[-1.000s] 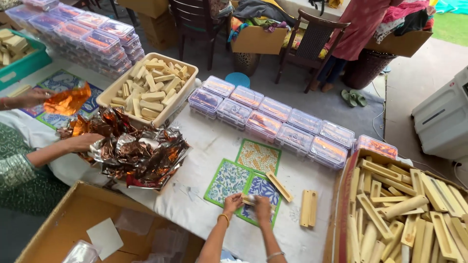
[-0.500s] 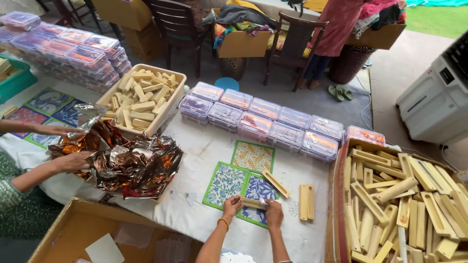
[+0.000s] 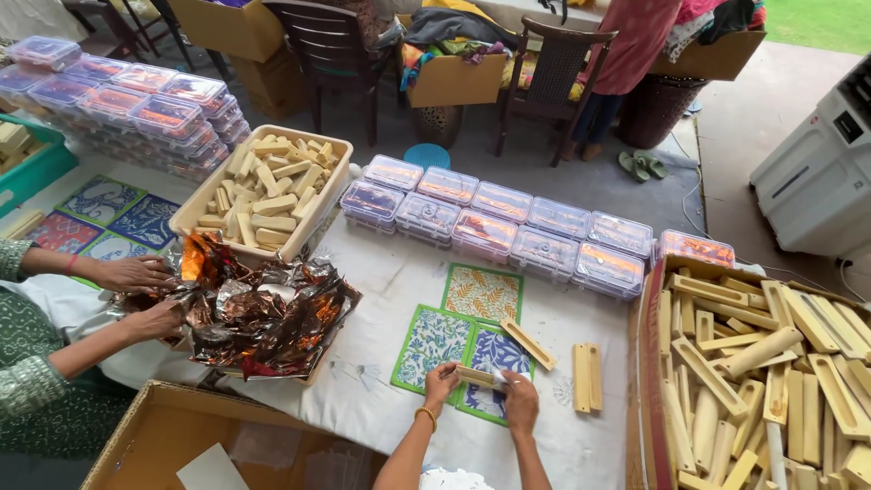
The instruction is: The person wipes wooden handles with a white cloth on a table covered with a white cloth. They pick up handles from a large cardboard box, wipe them, and place them back into the box.
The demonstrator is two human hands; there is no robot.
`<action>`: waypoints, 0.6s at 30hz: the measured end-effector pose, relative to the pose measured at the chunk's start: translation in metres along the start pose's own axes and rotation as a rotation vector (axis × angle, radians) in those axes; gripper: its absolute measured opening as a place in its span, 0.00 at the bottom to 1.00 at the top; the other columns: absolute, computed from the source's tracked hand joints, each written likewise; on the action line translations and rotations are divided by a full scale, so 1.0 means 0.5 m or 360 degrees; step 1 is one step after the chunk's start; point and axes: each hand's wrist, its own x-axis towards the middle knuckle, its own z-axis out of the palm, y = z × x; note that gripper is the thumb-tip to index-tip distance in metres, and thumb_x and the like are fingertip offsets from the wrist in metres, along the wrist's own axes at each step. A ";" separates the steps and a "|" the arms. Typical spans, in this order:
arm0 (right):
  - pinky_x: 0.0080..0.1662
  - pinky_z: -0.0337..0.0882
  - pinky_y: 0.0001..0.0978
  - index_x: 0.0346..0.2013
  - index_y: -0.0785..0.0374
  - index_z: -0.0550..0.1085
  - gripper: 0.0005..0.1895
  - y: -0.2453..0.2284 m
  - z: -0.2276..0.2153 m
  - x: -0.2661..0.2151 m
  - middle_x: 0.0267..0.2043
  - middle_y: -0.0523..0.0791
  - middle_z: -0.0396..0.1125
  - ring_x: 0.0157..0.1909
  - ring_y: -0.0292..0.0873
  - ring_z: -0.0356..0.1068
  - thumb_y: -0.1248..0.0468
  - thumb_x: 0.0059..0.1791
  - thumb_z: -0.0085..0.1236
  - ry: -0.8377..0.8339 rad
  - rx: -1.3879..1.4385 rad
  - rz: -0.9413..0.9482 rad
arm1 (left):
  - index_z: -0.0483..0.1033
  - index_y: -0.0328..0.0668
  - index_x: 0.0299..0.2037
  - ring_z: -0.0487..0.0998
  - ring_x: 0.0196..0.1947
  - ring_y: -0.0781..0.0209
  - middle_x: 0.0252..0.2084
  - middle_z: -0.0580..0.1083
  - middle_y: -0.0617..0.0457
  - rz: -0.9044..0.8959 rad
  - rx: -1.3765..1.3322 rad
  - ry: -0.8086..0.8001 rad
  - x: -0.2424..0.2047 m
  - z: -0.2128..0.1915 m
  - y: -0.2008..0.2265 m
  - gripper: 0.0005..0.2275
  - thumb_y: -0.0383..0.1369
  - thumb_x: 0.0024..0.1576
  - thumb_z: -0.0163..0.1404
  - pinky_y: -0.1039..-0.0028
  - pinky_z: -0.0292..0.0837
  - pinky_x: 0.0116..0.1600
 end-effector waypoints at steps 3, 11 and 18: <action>0.56 0.70 0.40 0.47 0.51 0.81 0.16 0.034 -0.004 -0.006 0.52 0.45 0.73 0.57 0.48 0.70 0.66 0.45 0.62 0.0070 -0.0101 -0.0025 | 0.78 0.36 0.52 0.81 0.45 0.66 0.49 0.80 0.50 0.0009 -0.0060 -0.0150 0.011 0.010 0.000 0.12 0.26 0.59 0.55 0.79 0.82 0.46; 0.60 0.69 0.39 0.46 0.51 0.81 0.14 0.078 0.022 0.000 0.56 0.43 0.73 0.61 0.47 0.68 0.68 0.47 0.59 -0.0022 -0.0012 0.0019 | 0.70 0.31 0.41 0.82 0.24 0.62 0.31 0.80 0.44 -0.0265 0.1228 -0.0476 -0.025 0.055 0.091 0.18 0.38 0.56 0.64 0.73 0.80 0.29; 0.60 0.70 0.38 0.52 0.50 0.78 0.13 0.029 -0.030 0.001 0.58 0.42 0.73 0.61 0.48 0.72 0.62 0.53 0.55 0.0157 0.0093 0.0167 | 0.81 0.38 0.30 0.77 0.19 0.65 0.24 0.78 0.53 -0.0260 0.1540 -0.0781 -0.028 0.072 0.064 0.20 0.49 0.62 0.53 0.75 0.73 0.25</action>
